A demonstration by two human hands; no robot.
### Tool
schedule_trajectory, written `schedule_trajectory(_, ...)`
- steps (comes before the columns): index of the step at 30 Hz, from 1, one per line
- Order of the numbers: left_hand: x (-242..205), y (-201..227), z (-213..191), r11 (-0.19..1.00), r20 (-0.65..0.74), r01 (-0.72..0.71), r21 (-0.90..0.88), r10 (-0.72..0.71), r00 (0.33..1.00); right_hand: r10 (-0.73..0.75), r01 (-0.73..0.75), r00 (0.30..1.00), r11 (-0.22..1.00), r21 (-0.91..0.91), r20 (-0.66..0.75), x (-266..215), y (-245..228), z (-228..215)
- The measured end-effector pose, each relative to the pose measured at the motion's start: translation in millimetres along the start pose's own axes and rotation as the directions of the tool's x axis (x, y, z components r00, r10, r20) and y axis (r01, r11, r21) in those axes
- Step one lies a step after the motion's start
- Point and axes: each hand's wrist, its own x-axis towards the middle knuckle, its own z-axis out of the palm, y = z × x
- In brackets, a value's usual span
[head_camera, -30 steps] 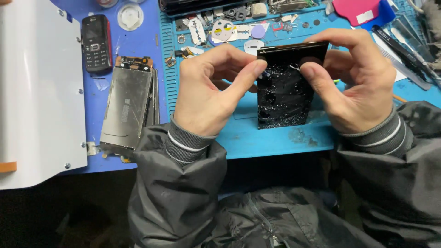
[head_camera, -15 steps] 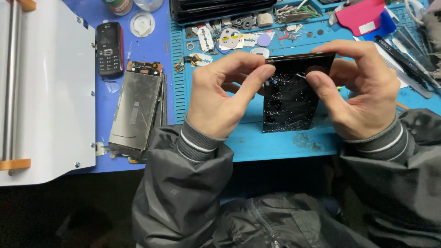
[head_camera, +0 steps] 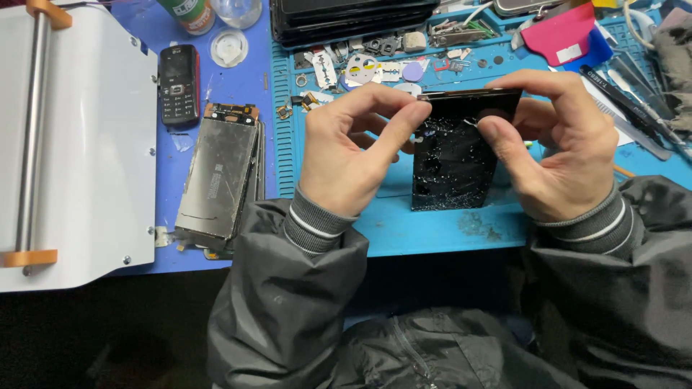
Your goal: Repairing a cracked smartphone screen at a workbench.
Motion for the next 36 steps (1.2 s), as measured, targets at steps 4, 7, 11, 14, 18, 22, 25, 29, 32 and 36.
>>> schedule_trajectory(4, -2, -4, -5, 0.997, 0.022, -0.012, 0.071, 0.01, 1.0, -0.008, 0.008, 1.0, 1.0, -0.014, 0.009, 2, -2, -1)
schedule_trajectory(7, 0, -1, -7, 1.0, 0.048, 0.021, -0.003, -0.021, 0.999, 0.001, -0.001, 1.0, 0.999, -0.032, -0.005, 3, 0, -1)
schedule_trajectory(11, 0, 5, -6, 0.996, 0.05, 0.07, -0.047, -0.068, 0.996, -0.023, 0.022, 1.0, 0.999, -0.038, -0.007, 2, 0, 0)
schedule_trajectory(14, 3, 8, -2, 0.996, 0.029, 0.075, -0.039, -0.074, 0.997, -0.038, 0.038, 0.999, 0.999, -0.022, -0.009, 3, -2, 0)
schedule_trajectory(18, 5, 2, 4, 0.998, -0.019, 0.064, 0.004, -0.064, 0.998, 0.013, -0.013, 1.0, 1.0, -0.022, -0.02, 4, -2, 0)
schedule_trajectory(22, 0, 4, 0, 0.999, -0.024, 0.04, 0.034, -0.039, 0.999, 0.022, -0.023, 0.999, 0.999, -0.026, -0.023, 6, 1, -1)
schedule_trajectory(25, -1, -2, 3, 0.994, -0.049, 0.093, 0.058, -0.09, 0.995, 0.007, -0.008, 0.999, 1.0, -0.027, -0.038, 10, 6, 0)
schedule_trajectory(29, -3, -3, 10, 0.727, -0.107, -0.406, 0.554, 0.546, 0.831, -0.046, 0.061, 0.994, 0.986, 0.156, -0.1, 10, 19, 2)
schedule_trajectory(32, -5, -1, 11, 0.493, -0.013, -0.472, 0.73, 0.702, 0.712, -0.048, 0.065, 0.994, 0.984, 0.163, -0.102, 9, 20, 2)
schedule_trajectory(36, -5, 4, 8, 0.329, 0.107, -0.556, 0.764, 0.784, 0.611, -0.068, 0.085, 0.991, 0.985, 0.151, -0.112, 11, 16, 3)
